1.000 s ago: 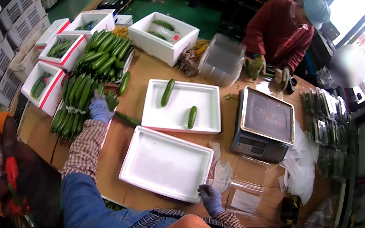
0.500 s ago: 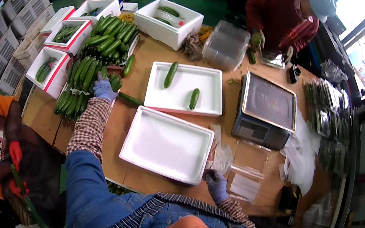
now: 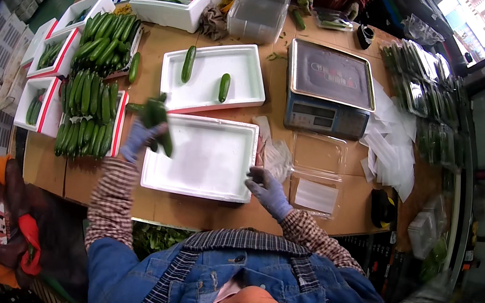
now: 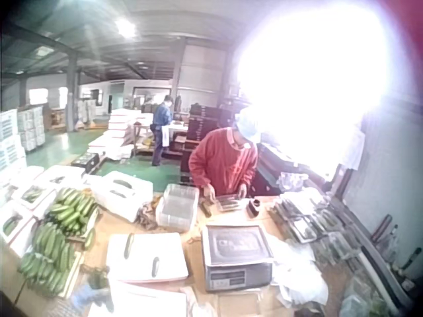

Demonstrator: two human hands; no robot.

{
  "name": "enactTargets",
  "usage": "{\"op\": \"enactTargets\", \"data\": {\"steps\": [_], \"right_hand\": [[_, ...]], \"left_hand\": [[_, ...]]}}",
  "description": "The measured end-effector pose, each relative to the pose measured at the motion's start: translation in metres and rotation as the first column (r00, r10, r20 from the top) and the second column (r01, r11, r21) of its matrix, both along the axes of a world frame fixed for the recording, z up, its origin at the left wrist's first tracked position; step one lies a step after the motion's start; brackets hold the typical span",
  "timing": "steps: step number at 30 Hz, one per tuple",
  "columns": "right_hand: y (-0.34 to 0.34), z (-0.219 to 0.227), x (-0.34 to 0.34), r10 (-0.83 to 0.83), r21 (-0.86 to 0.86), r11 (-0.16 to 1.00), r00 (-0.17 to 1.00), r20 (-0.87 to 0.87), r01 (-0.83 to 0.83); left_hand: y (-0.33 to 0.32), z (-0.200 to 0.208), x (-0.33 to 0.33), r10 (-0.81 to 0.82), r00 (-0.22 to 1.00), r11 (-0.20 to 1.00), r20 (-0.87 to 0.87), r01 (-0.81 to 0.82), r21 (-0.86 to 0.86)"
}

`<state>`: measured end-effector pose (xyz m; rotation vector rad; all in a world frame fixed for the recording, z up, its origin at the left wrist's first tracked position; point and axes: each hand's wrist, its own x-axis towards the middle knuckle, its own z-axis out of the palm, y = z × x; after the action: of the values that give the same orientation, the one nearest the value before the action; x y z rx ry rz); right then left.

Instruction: The person places green vegetables into plastic wrap, weighs them on a digital scale, and seals the packages with tape. The person repeats this process multiple times, stacking the finished packages on the table.

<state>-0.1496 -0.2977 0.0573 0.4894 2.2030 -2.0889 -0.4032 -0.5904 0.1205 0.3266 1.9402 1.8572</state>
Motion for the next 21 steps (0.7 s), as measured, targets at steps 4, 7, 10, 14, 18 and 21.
{"op": "enactTargets", "data": {"steps": [4,7,10,14,18,21], "right_hand": [[-0.005,0.023,-0.031,-0.024,-0.388,0.921,0.999,0.024,0.031],[0.005,0.008,-0.021,-0.070,-0.475,0.879,0.996,-0.056,0.035],[0.029,0.010,0.011,-0.119,-0.810,0.529,0.967,0.226,0.254],[0.047,-0.018,0.038,-0.043,-0.867,0.385,0.945,0.325,0.316],[0.056,0.009,0.040,0.019,-0.927,0.351,0.989,0.147,0.131],[0.061,0.017,0.036,-0.061,-0.923,0.214,0.948,0.314,0.319]], "left_hand": [[0.112,-0.025,0.096,-0.331,0.913,0.943,0.238,0.311,0.117],[0.167,-0.089,0.170,-0.323,0.941,0.928,-0.097,0.335,0.163],[0.186,-0.078,0.212,-0.417,0.797,0.895,-0.436,0.277,-0.350],[0.192,-0.038,0.234,-0.534,0.690,0.756,-0.489,0.130,-0.641],[0.183,-0.041,0.230,-0.150,0.987,0.985,0.065,0.143,0.097],[0.152,-0.065,0.211,-0.177,0.682,0.905,-0.710,-0.170,-0.390]]}}
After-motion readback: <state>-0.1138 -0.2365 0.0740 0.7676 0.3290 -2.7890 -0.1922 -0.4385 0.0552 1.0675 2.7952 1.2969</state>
